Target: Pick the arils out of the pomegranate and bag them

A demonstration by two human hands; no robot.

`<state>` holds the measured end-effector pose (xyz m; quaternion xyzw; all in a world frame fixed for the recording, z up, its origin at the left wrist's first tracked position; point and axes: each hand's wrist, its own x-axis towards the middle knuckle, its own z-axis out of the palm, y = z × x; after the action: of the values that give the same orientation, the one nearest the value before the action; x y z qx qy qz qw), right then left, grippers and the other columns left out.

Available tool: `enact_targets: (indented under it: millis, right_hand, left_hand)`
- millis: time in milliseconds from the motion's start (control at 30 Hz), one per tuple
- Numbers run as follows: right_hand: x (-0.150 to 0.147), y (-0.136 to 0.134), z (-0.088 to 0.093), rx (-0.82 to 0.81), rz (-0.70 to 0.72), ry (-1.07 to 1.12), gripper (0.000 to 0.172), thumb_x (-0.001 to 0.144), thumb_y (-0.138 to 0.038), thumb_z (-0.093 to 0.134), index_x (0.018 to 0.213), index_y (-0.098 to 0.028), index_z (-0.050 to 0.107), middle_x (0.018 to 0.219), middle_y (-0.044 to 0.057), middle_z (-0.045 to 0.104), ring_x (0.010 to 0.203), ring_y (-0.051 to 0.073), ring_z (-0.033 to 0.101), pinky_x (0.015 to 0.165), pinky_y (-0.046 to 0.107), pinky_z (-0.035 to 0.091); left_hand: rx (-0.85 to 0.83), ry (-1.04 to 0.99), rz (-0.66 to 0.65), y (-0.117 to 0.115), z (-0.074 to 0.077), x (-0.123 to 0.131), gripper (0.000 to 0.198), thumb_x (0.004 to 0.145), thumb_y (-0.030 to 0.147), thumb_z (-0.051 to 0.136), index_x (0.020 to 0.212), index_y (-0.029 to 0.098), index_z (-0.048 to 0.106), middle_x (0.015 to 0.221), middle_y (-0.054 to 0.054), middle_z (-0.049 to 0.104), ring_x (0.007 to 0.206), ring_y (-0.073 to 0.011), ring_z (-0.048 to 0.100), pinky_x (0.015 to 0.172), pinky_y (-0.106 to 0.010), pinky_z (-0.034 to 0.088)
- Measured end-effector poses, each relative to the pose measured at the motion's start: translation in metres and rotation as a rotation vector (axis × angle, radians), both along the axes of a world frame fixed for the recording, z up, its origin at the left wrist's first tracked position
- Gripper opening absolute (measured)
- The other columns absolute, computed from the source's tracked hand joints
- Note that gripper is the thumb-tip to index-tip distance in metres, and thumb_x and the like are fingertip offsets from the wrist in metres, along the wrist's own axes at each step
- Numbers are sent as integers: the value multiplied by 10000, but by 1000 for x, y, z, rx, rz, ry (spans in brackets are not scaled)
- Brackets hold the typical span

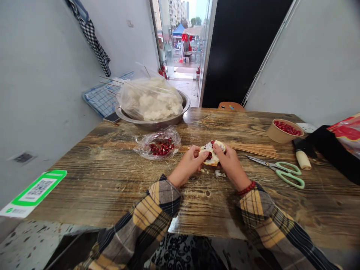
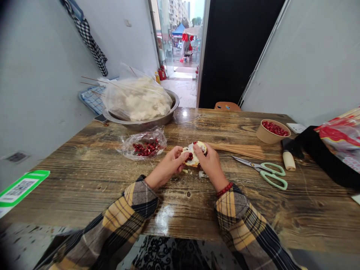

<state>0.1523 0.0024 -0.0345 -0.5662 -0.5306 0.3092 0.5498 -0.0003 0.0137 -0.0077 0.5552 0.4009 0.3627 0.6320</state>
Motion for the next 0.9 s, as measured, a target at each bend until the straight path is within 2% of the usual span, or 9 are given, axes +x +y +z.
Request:
enact_targets:
  millis: [133,400,533,667,800,900]
  right_hand:
    - [0,0,0,16,-3,-100,399,811,-565,551,868,-183,652,731,16,639,638,154,529,573,245,418]
    - [2,2,1,6,16,-77,443,795,-598,532,843,-178,666,729,31,661,645,166,552,586,257,435]
    - [1,1,3,0,2,-38,464,783,-613,535,844,-174,673,734,33,674,645,172,573,601,269,442]
    - [0,0,3,-15,-1,1,481,785,-620,528,842,-163,665,716,32,663,637,167,561,583,261,437]
    - [-1,1,1,-31,5,26,488,762,-633,553,832,-161,660,689,26,649,623,160,546,561,253,435]
    - [-1,1,1,-34,-2,72,474,746,-635,577,792,-170,656,673,18,645,602,155,547,547,251,428]
  left_hand:
    - [93,63,48,2,-4,0,354,705,427,700,829,164,499,659,42,534,521,-65,442,464,-186,317]
    - [98,118,-48,2,-8,1,234,794,385,562,844,169,486,641,52,508,431,-48,400,399,-182,296]
    - [-67,51,-22,5,-8,1,105,802,280,464,810,178,484,553,56,484,385,-48,401,373,-161,221]
    - [-221,-90,-46,8,-7,1,157,811,301,405,749,176,477,540,35,485,368,-48,389,351,-162,130]
    - [-226,-139,-67,6,-7,1,308,806,467,510,756,164,491,603,29,509,386,-30,383,347,-164,127]
    - [-150,-121,-118,3,-5,0,394,683,470,705,827,150,527,636,43,523,417,-16,387,370,-157,194]
